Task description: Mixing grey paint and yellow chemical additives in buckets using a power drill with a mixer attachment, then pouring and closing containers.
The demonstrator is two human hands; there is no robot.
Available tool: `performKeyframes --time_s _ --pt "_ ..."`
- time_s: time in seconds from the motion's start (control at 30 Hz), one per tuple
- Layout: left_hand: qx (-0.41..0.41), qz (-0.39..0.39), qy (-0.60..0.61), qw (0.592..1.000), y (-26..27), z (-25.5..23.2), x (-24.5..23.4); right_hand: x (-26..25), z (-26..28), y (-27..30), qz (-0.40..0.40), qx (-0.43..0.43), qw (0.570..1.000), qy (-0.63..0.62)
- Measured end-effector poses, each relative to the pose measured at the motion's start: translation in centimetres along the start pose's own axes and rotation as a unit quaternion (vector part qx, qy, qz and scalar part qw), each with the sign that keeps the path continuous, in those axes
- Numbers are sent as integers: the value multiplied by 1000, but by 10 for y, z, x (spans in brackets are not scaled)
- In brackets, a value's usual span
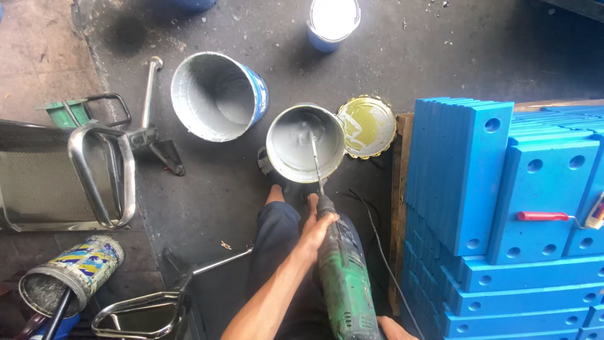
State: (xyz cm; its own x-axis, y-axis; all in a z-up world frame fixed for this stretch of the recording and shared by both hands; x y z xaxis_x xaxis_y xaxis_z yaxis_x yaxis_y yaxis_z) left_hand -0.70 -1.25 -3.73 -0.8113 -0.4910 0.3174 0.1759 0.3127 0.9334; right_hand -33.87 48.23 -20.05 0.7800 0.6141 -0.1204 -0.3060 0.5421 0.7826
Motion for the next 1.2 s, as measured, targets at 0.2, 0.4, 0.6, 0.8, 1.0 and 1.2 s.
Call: performKeyframes --time_s 0.2,0.4,0.6,0.8,1.0,1.2 --pt "-19 -23 -75 997 -2 -12 -6 -119 412 24 -44 156 972 172" --pt "-37 20 -6 999 3 -10 -11 -132 493 36 -115 152 966 177" --pt "-32 -20 -50 998 -5 -14 -14 -138 515 33 -92 129 974 163" --pt "-34 9 -28 999 2 -18 -15 -142 539 38 -57 173 967 179" --pt "-43 11 -36 998 4 -13 -14 -125 493 44 -158 63 969 182" --pt "-38 18 -22 999 1 -2 -20 -124 491 53 -136 103 974 149"
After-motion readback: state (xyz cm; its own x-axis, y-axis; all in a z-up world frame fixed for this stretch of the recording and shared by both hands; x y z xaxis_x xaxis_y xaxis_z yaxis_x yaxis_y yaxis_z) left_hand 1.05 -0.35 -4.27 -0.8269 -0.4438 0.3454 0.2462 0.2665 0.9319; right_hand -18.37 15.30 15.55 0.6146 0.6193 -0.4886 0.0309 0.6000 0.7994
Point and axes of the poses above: each hand's wrist, its own y-axis away from the middle knuckle, its own x-axis out of the palm, z = x × y, the point moved 4 cm from there along -y, towards the middle knuckle, and after that the axes turned 10 degrees about y, right-handed, at the moved point
